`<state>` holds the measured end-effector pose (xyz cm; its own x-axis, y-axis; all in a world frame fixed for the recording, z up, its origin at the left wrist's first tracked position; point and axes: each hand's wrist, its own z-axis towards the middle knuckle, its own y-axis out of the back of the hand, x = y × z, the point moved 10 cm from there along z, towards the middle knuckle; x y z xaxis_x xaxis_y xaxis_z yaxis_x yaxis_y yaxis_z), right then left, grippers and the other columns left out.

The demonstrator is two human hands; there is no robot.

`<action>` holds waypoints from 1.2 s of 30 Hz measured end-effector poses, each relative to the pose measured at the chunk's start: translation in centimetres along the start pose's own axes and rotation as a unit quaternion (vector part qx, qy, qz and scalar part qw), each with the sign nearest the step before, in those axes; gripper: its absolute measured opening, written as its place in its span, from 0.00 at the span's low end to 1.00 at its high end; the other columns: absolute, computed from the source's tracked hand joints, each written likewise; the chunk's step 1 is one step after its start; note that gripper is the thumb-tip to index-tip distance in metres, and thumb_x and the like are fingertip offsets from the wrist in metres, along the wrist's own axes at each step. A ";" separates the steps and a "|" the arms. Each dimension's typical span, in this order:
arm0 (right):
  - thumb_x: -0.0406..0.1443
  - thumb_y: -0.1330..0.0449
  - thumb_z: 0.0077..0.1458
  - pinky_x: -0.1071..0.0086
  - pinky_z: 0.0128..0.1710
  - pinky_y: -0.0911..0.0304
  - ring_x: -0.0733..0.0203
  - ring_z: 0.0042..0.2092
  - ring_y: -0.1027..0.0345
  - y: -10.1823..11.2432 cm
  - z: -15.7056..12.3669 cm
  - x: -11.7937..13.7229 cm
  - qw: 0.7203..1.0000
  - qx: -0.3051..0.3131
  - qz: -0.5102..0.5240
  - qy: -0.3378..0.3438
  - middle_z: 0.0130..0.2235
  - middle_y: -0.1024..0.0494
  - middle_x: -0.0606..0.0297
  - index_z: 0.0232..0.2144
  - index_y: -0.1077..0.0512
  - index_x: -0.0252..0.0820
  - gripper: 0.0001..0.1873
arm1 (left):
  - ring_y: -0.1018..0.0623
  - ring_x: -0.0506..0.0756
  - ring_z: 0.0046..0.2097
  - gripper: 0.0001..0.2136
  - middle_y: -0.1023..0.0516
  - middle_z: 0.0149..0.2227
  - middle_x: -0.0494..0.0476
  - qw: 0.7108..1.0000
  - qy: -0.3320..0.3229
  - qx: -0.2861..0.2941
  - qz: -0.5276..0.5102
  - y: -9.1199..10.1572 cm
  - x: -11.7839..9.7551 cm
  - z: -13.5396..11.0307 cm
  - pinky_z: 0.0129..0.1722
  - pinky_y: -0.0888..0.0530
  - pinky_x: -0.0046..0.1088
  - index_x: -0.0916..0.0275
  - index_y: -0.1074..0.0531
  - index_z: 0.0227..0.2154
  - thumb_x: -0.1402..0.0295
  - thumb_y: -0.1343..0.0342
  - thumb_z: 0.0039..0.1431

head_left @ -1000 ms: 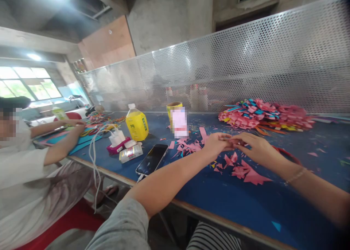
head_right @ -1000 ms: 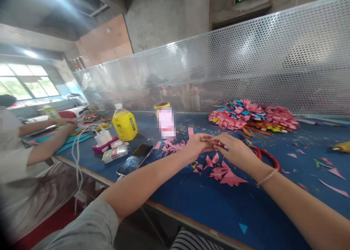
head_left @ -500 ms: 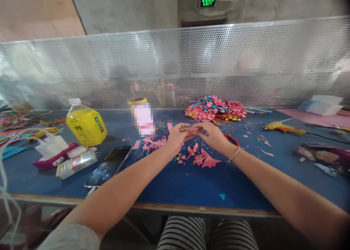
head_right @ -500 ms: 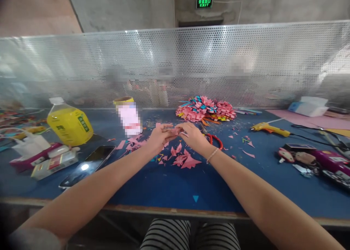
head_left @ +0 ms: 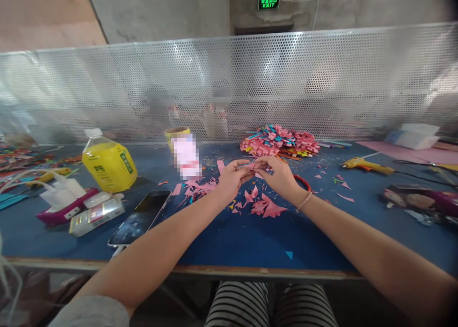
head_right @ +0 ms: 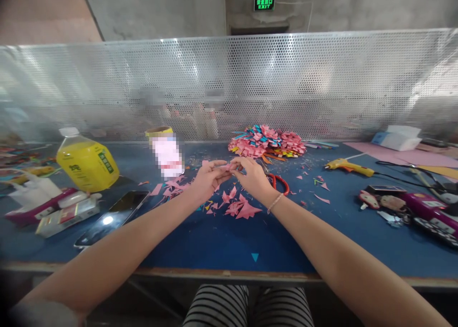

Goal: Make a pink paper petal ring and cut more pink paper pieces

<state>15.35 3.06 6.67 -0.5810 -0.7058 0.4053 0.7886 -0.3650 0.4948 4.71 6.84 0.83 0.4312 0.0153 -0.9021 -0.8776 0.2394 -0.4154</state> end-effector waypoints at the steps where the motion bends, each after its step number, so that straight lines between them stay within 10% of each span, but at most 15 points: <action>1: 0.31 0.43 0.47 0.66 0.37 0.37 0.62 0.33 0.33 0.0 0.0 -0.3 1.000 -0.006 0.009 -0.016 0.31 0.26 0.64 0.34 0.33 0.41 0.09 | 0.23 0.51 0.30 0.09 0.24 0.26 0.56 1.000 -0.005 0.002 0.003 0.0 -0.1 0.0 0.42 0.29 0.34 0.66 0.34 0.31 0.79 0.44 0.44; 11: 0.39 0.38 0.41 0.68 0.30 0.37 0.63 0.32 0.34 0.2 0.0 -3.2 0.982 -0.056 0.112 -0.142 0.37 0.29 0.60 0.34 0.34 0.40 0.16 | 0.24 0.51 0.32 0.11 0.24 0.27 0.54 0.995 -0.055 0.020 0.081 -0.5 -1.1 -0.2 0.43 0.30 0.34 0.66 0.31 0.31 0.77 0.41 0.41; 16: 0.39 0.40 0.42 0.68 0.33 0.37 0.63 0.32 0.33 -2.2 -0.4 -4.0 0.954 0.024 0.218 -0.206 0.31 0.26 0.63 0.31 0.31 0.39 0.13 | 0.25 0.50 0.31 0.12 0.25 0.25 0.52 0.990 -0.066 0.012 0.122 0.0 -1.0 0.0 0.41 0.30 0.34 0.65 0.30 0.31 0.76 0.39 0.40; 36: 0.42 0.44 0.47 0.69 0.30 0.37 0.63 0.30 0.32 -3.6 -1.0 -4.9 0.945 0.079 0.232 -0.217 0.27 0.26 0.64 0.29 0.28 0.39 0.13 | 0.24 0.49 0.27 0.05 0.26 0.23 0.52 0.994 0.005 -0.024 0.104 1.2 0.1 0.5 0.37 0.27 0.32 0.66 0.32 0.26 0.80 0.45 0.45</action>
<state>15.54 7.17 2.12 -0.2345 -0.4401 0.8668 0.9588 0.0425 0.2810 3.86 7.64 0.28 0.2367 0.0508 -0.9702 -0.9569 0.1852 -0.2238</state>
